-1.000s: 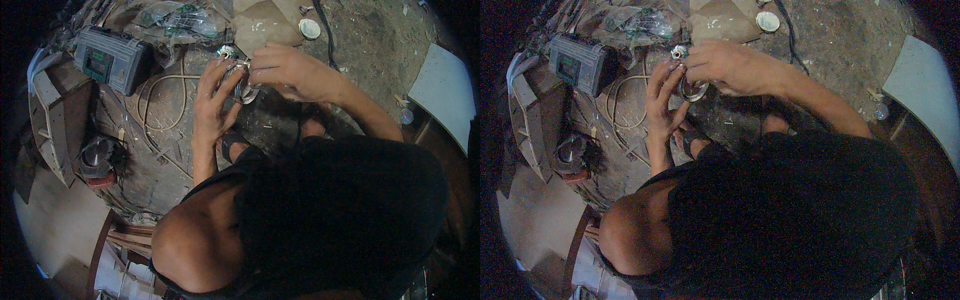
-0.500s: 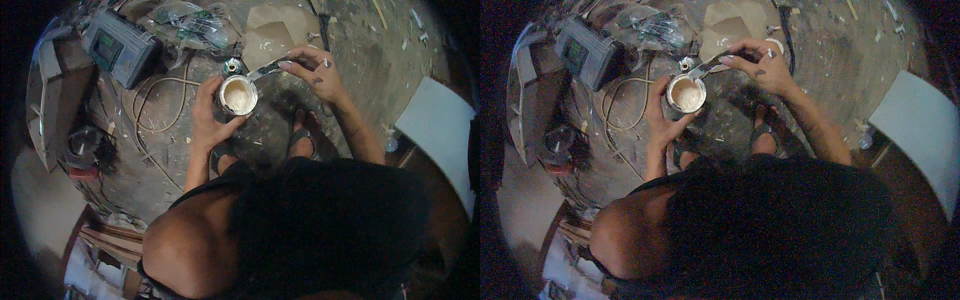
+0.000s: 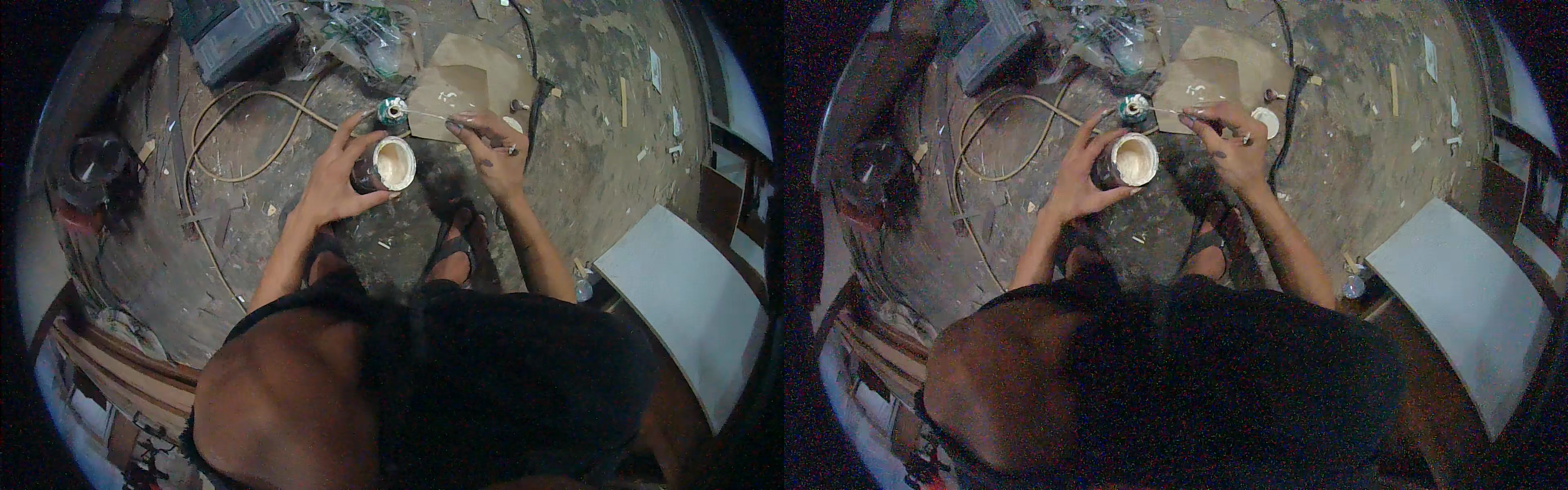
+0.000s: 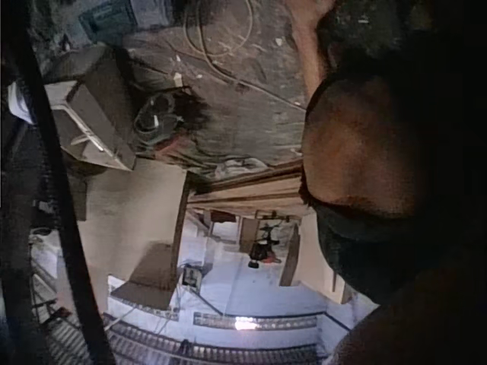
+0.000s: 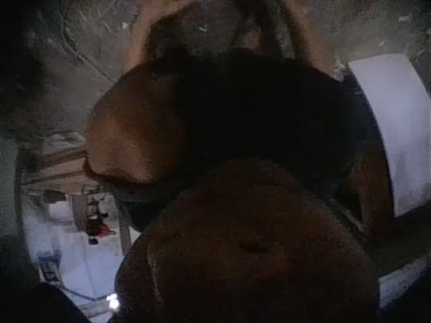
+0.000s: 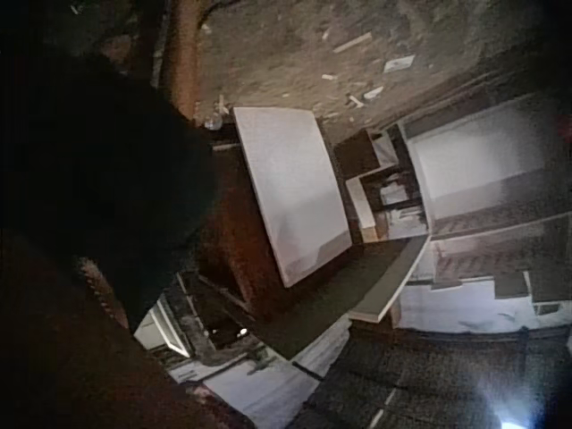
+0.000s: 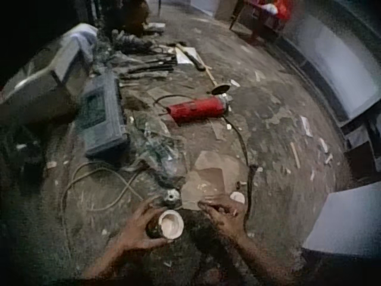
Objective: The person mixes a light-colored substance in a small container and applies it to a component with a putty knife.
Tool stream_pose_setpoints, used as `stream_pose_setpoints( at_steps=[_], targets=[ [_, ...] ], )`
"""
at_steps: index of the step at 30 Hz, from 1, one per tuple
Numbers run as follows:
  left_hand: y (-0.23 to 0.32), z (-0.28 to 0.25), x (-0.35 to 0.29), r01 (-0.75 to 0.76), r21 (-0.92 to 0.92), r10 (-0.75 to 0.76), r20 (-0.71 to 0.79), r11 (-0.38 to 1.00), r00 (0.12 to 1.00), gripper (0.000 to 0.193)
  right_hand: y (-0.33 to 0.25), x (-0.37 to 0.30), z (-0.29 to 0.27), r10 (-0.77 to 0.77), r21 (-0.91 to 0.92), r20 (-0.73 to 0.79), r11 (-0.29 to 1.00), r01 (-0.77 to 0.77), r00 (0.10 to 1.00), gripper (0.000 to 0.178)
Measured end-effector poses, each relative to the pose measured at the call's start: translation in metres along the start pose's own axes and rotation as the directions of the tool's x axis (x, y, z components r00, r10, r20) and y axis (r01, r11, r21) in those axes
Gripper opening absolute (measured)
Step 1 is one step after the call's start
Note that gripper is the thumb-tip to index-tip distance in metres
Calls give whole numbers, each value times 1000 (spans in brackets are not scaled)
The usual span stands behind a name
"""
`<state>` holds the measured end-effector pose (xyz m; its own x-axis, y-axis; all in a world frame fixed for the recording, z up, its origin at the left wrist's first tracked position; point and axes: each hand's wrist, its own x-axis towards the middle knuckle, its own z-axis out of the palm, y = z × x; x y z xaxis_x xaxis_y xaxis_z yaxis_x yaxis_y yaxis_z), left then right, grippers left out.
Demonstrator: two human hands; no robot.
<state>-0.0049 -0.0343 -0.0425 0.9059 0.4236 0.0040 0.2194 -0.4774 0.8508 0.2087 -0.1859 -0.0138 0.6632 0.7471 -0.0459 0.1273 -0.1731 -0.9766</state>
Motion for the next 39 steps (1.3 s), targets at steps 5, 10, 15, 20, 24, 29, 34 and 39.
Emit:
stream_pose_setpoints(
  at_steps=[5, 10, 15, 20, 24, 29, 34, 39],
  targets=[
    [0, 4, 3, 1, -31, 0, 27, 1000, 1000, 81, 1, 0, 2, -194, -61, 51, 979, 197, 980, 23],
    [-2, 8, 6, -18, -13, 19, 28, 1000, 999, 81, -4, 0, -1, -244, -197, 159, 942, 273, 957, 25],
    [-3, 8, 6, -70, 13, 70, 12, 997, 997, 79, -7, -1, 2, -308, -310, 197, 881, 357, 931, 32],
    [-3, 9, 7, -105, 29, 104, 14, 994, 994, 78, -13, 2, 5, -395, -372, 247, 805, 463, 885, 32],
    [-4, 10, 5, -58, -7, 58, 43, 998, 997, 77, -12, 0, 5, -406, -380, 281, 785, 489, 870, 32],
    [-4, 10, 6, -55, -36, 57, 50, 998, 997, 76, -14, 0, 4, -413, -359, 283, 791, 495, 866, 31],
    [-1, 10, 7, -49, -43, 51, 53, 998, 997, 75, -22, 0, 2, -399, -307, 217, 838, 450, 891, 27],
    [-1, 10, 7, -14, -23, 15, 71, 1000, 997, 78, -18, -6, 5, -103, -116, -69, 989, 95, 992, 14]
  ],
)
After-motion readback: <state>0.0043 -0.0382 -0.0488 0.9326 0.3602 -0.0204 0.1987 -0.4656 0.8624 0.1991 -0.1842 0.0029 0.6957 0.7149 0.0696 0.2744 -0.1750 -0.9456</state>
